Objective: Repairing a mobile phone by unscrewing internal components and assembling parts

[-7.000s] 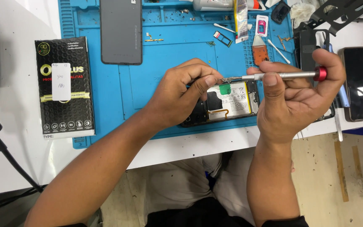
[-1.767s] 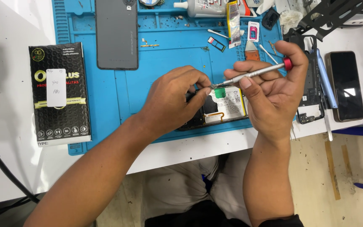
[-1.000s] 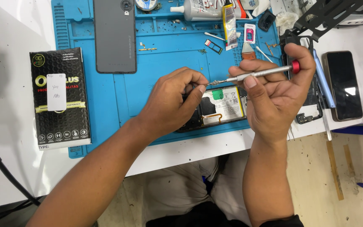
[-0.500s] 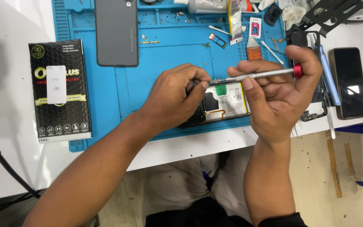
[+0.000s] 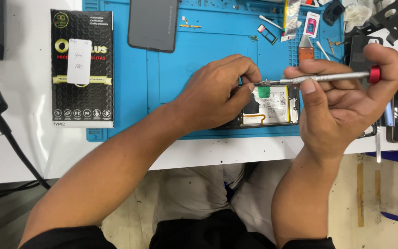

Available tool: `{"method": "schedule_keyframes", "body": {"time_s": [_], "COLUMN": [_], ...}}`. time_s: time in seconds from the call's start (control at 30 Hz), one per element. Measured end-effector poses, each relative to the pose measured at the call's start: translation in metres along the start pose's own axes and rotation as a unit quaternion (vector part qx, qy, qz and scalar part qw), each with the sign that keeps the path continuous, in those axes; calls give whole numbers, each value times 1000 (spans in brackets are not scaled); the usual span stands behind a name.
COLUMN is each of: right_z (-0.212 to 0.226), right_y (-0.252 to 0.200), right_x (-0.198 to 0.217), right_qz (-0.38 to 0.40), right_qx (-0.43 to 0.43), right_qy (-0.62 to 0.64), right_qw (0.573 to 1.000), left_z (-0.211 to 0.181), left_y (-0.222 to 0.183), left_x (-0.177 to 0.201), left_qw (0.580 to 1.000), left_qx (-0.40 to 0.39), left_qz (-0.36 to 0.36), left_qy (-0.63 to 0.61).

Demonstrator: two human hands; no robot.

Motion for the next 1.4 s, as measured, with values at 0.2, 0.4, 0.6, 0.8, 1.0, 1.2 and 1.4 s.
{"method": "schedule_keyframes", "body": {"time_s": [0.2, 0.4, 0.6, 0.8, 1.0, 1.2, 1.4], "right_z": [3, 17, 12, 11, 11, 12, 24], "right_y": [-6, -12, -11, -11, -11, -20, -24], "right_x": [-3, -31, -36, -38, -39, -29, -42], "right_qz": [35, 147, 154, 164, 170, 159, 212], "right_qx": [-71, -118, -133, -129, -138, -71, -120], "right_qy": [-22, -52, -45, -46, -63, -173, -101], "right_qw": [997, 981, 978, 977, 974, 969, 965], "left_z": [1, 4, 2, 4, 5, 5, 6], "left_y": [-4, -7, -7, -6, -6, -5, -5], "left_x": [11, 21, 21, 20, 19, 19, 19], "left_qw": [999, 996, 996, 996, 997, 997, 997], "left_qx": [-10, -3, -15, -2, 7, 6, 3], "left_qz": [-48, -85, -86, -80, -76, -75, -77], "left_qy": [16, 23, 29, 31, 29, 29, 29]}}
Point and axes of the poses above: each hand's wrist, its own y-axis towards the middle knuckle, its own x-axis out of the back of the hand, z = x × y, the point moved 10 cm from there along y, towards the middle knuckle, and after that the axes turned 11 degrees about z, right-handed, at the moved point
